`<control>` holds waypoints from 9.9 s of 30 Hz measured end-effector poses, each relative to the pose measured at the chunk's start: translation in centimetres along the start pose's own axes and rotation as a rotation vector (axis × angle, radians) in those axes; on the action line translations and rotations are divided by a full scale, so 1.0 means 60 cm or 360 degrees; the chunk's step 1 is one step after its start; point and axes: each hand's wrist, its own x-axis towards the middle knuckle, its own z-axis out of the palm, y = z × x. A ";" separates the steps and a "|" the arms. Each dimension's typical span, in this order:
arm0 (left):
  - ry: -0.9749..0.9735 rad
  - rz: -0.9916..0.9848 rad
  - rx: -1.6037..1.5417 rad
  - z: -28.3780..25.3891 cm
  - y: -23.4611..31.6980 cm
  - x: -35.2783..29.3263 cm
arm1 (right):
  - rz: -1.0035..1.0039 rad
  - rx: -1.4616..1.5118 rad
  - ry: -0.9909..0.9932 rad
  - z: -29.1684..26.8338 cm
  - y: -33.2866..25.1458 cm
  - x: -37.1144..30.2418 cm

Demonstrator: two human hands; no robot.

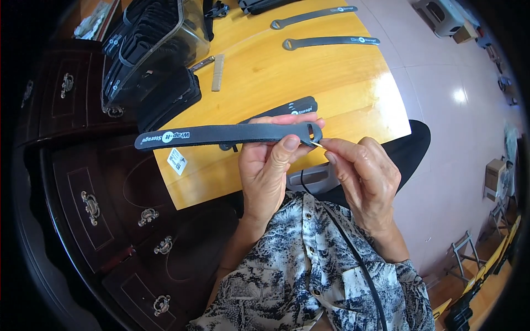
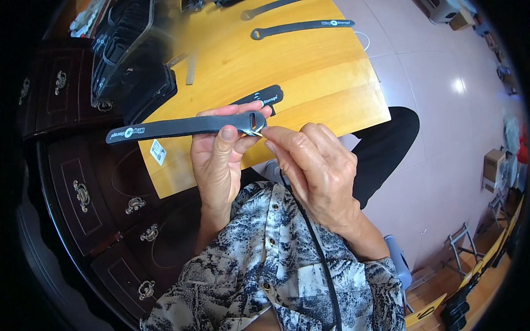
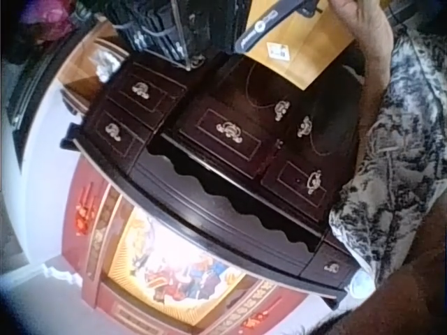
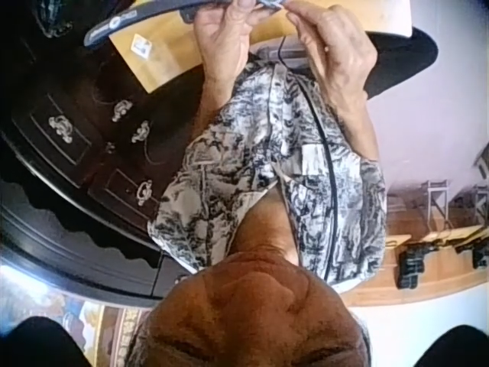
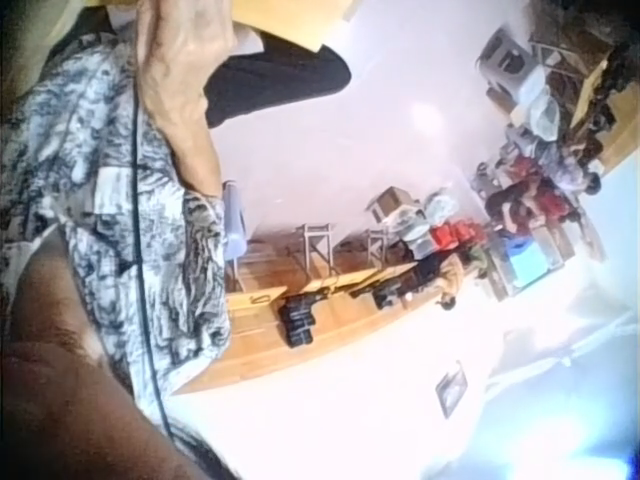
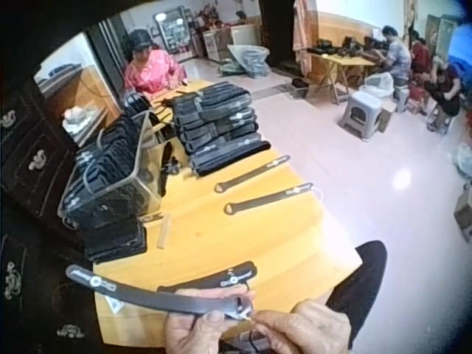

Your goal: Assembling 'Wrap-it Storage' straps by inserting small plastic components into pre-cut holes using a small tool.

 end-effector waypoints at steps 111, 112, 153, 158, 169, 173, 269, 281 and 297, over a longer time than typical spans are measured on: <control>0.0664 0.0112 -0.0085 -0.090 0.014 -0.067 | -0.0837 -0.0343 -0.0465 0.133 -0.023 0.048; 0.0648 0.0106 -0.0017 -0.115 0.003 -0.084 | -0.0884 -0.0333 -0.0477 0.136 -0.030 0.048; 0.0560 0.0390 0.0108 -0.147 -0.017 -0.088 | -0.0206 -0.0415 -0.0596 0.168 0.107 0.145; 0.0578 0.0383 0.0148 -0.137 -0.015 -0.080 | -0.0476 -0.0637 -0.0469 0.206 0.135 0.176; 0.0534 0.0261 0.0339 -0.136 -0.001 -0.061 | -0.0053 0.0643 -0.1187 0.147 -0.015 0.131; 0.0416 0.0224 0.0356 -0.137 0.006 -0.067 | 0.0348 0.0901 -0.1355 0.137 -0.021 0.132; 0.0024 -0.0263 0.0304 -0.110 -0.013 -0.079 | 0.0194 -0.0657 -0.0294 0.067 0.204 0.159; 0.0043 -0.0287 0.0279 -0.115 -0.015 -0.059 | 0.0043 -0.1142 -0.0329 0.005 0.267 0.120; 0.0138 -0.0297 0.0282 -0.118 -0.018 -0.067 | -0.0086 -0.0894 -0.0775 -0.019 0.318 0.202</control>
